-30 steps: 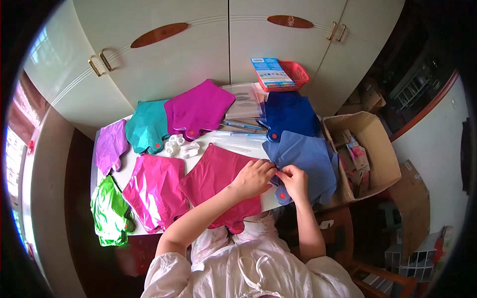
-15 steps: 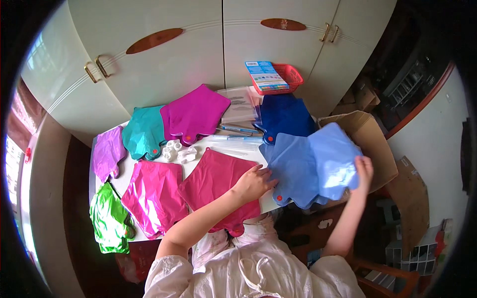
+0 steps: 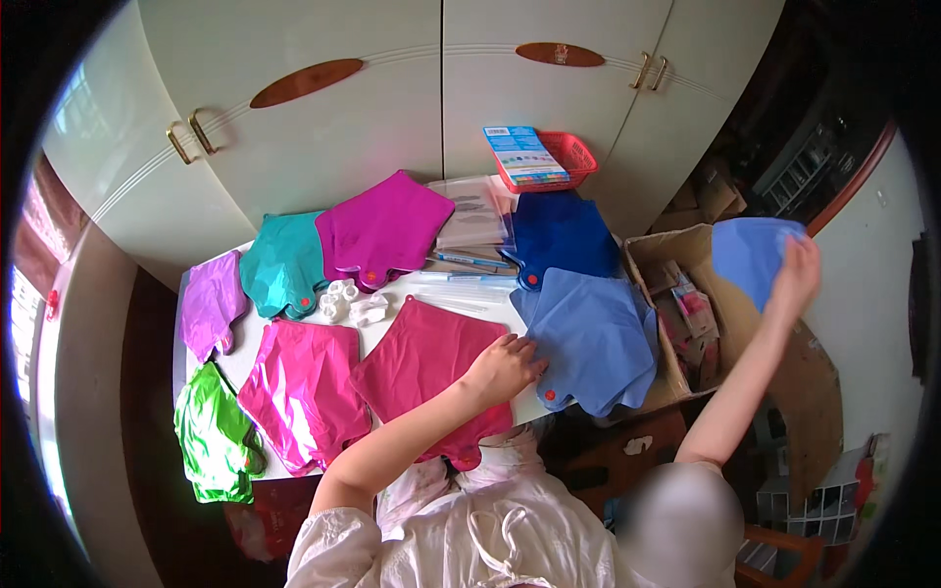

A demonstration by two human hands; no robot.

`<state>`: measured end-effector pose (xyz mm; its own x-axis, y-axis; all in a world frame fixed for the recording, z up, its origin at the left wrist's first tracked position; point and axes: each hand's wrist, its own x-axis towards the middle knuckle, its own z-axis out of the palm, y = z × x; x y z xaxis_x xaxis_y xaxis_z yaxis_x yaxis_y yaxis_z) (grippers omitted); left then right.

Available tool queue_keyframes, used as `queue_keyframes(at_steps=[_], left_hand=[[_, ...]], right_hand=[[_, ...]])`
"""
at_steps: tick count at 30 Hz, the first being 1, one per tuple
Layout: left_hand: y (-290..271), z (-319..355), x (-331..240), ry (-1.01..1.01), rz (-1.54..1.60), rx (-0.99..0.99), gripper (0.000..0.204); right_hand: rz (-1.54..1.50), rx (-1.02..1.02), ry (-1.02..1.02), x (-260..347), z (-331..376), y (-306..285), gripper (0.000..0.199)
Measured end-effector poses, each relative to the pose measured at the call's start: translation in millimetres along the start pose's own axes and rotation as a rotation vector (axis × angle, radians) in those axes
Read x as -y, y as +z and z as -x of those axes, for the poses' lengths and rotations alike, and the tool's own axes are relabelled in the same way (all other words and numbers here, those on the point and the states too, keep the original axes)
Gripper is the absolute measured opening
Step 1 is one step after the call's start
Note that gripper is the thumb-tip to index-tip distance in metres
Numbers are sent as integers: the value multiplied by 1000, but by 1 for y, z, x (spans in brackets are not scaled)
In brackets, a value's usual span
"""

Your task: Folding colorful fabric items and placing them into retail packaging bags with cardboard inserts.

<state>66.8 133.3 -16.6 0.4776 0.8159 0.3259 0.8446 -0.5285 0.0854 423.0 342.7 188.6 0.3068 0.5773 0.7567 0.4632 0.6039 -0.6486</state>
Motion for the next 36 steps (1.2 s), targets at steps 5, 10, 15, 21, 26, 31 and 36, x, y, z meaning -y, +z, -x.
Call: queue_keyframes(at_steps=[5,10,15,21,26,31,36], left_hand=[[2,3,1,1,26,13,33],[-3,0,-1,-25,81,47,35],[-18,-1,6,-32,106,135,37],[-20,-5,10,12,99,170,37],[-24,-22,37,-7,128,73,34],[-41,-50,78,-198,90,11,33],[-40,-72,124,-316,47,-12,33]], right_hand=[[519,564,-261,53,93,126,13],[302,937,-475,25,183,216,16],[429,1048,-352,11,229,252,21],[379,1000,-368,1,239,266,23],[361,981,-214,-2,242,272,16],[212,884,-23,1,244,271,12],[229,909,98,-11,239,273,15]])
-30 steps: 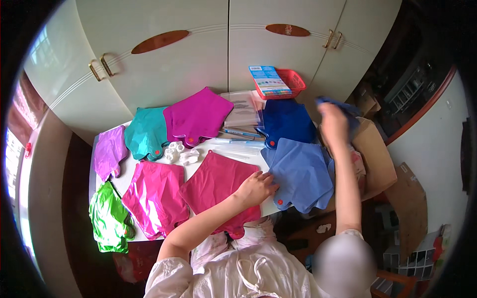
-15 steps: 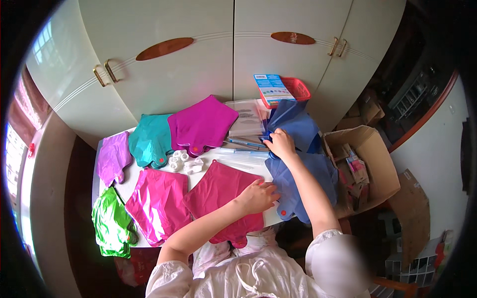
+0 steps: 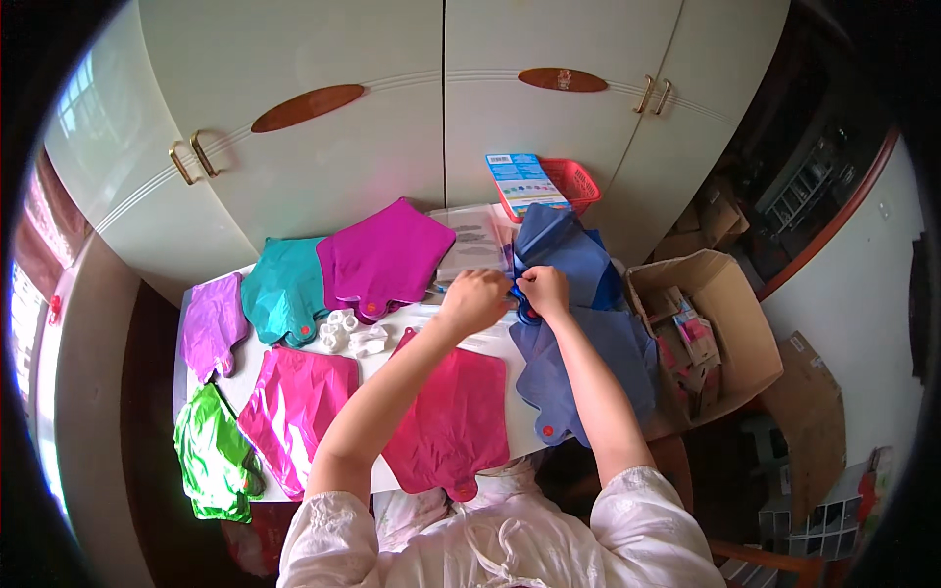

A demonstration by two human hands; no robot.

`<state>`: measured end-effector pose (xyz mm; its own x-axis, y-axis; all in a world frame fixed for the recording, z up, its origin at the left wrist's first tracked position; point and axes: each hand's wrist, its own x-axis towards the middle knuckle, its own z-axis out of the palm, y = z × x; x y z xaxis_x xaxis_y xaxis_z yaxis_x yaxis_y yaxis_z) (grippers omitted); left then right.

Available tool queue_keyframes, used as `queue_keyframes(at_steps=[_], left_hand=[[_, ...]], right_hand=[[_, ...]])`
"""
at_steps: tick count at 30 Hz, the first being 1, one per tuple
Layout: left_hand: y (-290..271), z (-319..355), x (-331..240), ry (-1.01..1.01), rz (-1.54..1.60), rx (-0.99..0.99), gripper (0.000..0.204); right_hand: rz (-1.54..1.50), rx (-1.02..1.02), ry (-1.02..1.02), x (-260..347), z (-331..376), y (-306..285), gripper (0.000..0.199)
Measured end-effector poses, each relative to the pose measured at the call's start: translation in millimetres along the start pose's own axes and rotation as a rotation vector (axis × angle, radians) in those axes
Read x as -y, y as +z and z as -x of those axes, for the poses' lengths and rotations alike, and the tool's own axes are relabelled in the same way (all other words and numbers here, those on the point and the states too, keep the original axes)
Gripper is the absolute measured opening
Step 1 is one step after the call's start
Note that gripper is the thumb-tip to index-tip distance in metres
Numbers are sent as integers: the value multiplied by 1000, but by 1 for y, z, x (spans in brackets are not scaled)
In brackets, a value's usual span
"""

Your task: Folding colorful fabric items and placing them into retail packaging bags with cardboard inserts.

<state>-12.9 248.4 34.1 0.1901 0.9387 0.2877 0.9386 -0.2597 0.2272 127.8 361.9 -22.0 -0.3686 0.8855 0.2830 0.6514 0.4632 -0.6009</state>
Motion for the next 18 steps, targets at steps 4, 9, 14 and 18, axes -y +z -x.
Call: queue_keyframes(at_steps=[4,9,14,18], left_hand=[[14,-17,17,2,3,-126,43],[35,-29,30,65,23,-36,43],[41,-39,24,87,-126,148,32],[44,-38,17,114,-136,182,30]], right_hand=[[-92,36,88,-5,-6,-5,21],[-277,97,198,-7,-9,-8,20],[-571,150,306,-32,-16,-6,12],[-789,140,343,-40,-19,-15,5]])
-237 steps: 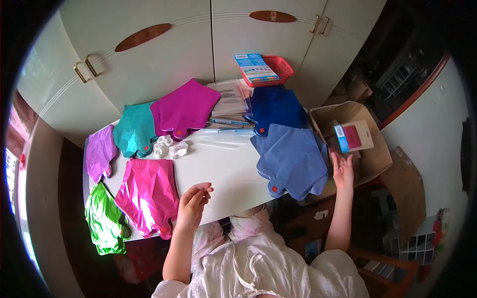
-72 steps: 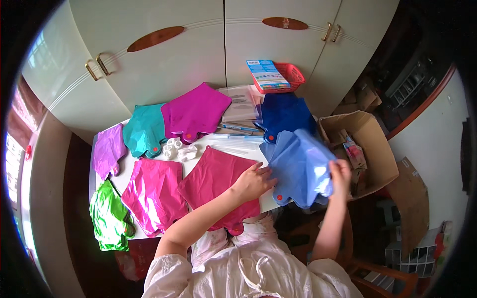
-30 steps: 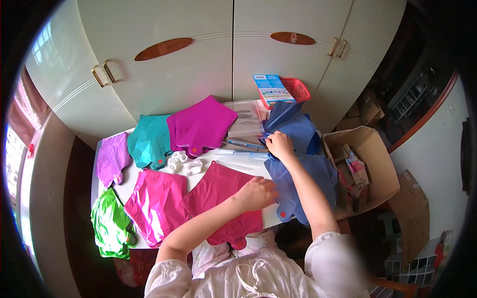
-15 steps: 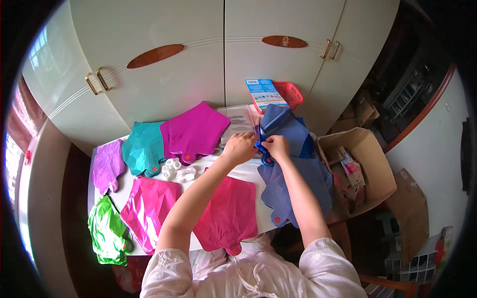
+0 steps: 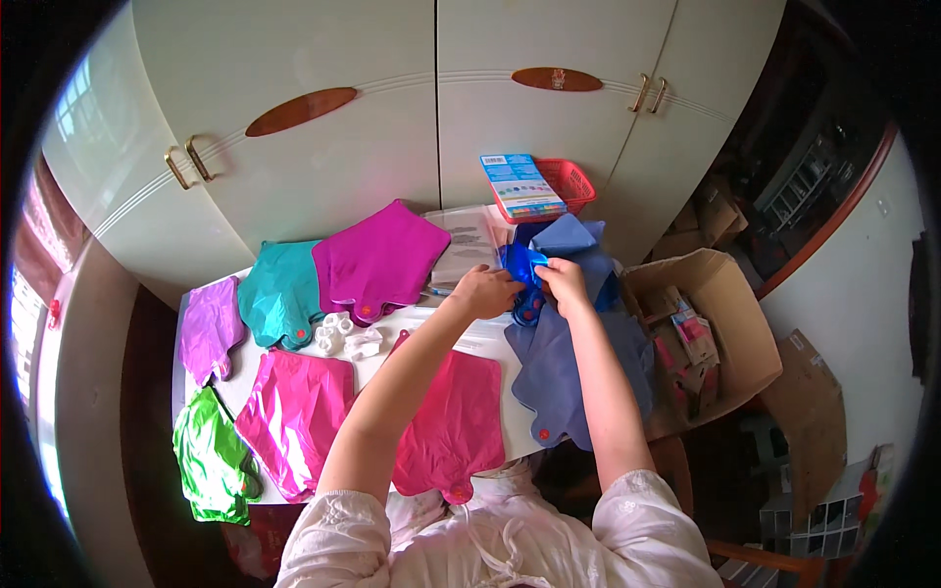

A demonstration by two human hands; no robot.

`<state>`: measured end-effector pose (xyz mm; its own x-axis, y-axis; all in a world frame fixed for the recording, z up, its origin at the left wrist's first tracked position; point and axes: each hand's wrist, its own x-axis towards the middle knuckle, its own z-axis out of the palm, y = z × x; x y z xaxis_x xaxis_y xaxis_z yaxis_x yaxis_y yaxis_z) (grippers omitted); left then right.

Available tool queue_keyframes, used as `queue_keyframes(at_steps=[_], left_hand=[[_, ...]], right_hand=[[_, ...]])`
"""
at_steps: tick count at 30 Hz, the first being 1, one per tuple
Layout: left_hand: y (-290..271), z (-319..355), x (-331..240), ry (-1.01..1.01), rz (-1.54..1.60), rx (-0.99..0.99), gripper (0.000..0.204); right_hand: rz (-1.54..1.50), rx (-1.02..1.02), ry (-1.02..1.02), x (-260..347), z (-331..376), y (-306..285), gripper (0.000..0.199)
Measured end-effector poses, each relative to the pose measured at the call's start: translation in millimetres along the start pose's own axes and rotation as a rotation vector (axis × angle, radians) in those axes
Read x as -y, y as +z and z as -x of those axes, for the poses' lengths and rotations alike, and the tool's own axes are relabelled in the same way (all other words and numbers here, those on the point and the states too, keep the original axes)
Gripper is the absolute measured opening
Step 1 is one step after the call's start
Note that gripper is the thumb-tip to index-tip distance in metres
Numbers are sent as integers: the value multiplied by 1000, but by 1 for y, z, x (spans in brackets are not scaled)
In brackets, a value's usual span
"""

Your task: Folding colorful fabric items and placing them into retail packaging bags with cardboard inserts.

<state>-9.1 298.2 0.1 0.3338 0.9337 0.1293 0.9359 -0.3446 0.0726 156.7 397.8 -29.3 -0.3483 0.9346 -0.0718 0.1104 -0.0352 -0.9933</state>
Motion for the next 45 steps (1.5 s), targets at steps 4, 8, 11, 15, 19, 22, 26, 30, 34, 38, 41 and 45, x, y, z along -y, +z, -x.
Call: queue_keyframes(at_steps=[4,8,11,15,19,22,26,30,34,38,41,45], left_hand=[[2,-2,-7,39,-145,46,36],[-7,-3,-15,4,-194,148,39],[-6,-2,-14,-26,-185,201,40],[-14,-19,-27,4,-175,214,42],[-11,-16,-24,-28,-152,234,46],[-4,-6,-16,-49,-141,230,46],[-6,-9,-19,-67,-72,186,46],[-13,4,-16,-93,7,-10,47],[-34,40,14,-255,82,-165,46],[-57,126,78,-462,-21,-241,38],[-58,181,126,-658,23,-249,28],[-48,238,154,-698,-27,-239,20]], right_hand=[[-139,-40,-47,7,-4,-8,18],[-325,-188,25,14,-3,-23,21],[-625,-186,28,17,-14,-46,22],[-817,-100,-57,0,-51,-148,49],[-982,-188,-254,37,-41,-182,37],[-726,-501,-470,104,2,-172,22],[-141,-650,-703,169,29,-145,18],[476,-533,-922,206,39,-64,19],[812,-304,-1295,214,44,42,13],[985,24,-1602,182,26,151,3],[1071,192,-1651,134,14,220,7],[1059,495,-1290,71,16,281,12]])
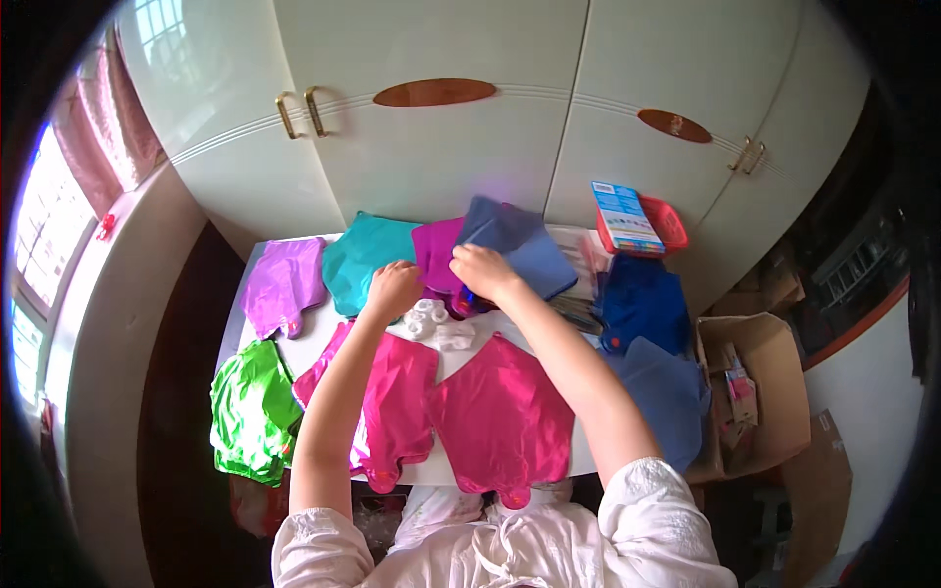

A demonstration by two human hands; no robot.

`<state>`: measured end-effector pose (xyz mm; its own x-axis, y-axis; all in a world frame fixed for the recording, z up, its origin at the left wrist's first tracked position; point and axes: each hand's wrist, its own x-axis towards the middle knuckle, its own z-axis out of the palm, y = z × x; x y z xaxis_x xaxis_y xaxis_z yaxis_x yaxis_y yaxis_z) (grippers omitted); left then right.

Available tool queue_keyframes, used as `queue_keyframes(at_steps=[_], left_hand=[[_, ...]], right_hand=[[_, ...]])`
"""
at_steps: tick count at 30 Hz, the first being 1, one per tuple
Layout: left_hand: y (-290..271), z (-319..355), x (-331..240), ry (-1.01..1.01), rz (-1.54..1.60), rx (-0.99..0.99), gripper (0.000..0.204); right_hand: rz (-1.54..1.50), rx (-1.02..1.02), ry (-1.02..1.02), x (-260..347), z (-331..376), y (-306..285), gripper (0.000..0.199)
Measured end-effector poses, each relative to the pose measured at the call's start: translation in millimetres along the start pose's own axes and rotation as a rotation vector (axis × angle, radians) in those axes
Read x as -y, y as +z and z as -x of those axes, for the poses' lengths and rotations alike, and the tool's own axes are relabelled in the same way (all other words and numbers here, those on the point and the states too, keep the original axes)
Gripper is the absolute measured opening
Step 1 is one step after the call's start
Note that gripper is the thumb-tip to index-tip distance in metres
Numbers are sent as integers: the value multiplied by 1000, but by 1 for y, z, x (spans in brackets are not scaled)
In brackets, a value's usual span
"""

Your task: Folding colorful fabric items and placing them into retail packaging bags with cardboard inserts.

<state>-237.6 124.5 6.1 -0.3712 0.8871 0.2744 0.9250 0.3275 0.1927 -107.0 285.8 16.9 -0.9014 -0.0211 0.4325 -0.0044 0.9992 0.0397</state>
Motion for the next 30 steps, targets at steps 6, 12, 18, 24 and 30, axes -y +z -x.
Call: queue_keyframes(at_steps=[6,12,18,24,30], left_hand=[[9,23,19,-8,-11,45,25],[15,17,18,63,17,-34,26],[12,16,9,69,102,-51,29],[9,13,-1,159,118,-63,33],[18,6,-1,264,77,116,32]], right_hand=[[-82,124,169,34,-10,28,17],[-89,54,302,27,-13,59,20],[-451,10,588,23,-9,47,16],[-654,-52,728,18,-8,40,20],[-946,-160,817,-12,-2,53,11]])
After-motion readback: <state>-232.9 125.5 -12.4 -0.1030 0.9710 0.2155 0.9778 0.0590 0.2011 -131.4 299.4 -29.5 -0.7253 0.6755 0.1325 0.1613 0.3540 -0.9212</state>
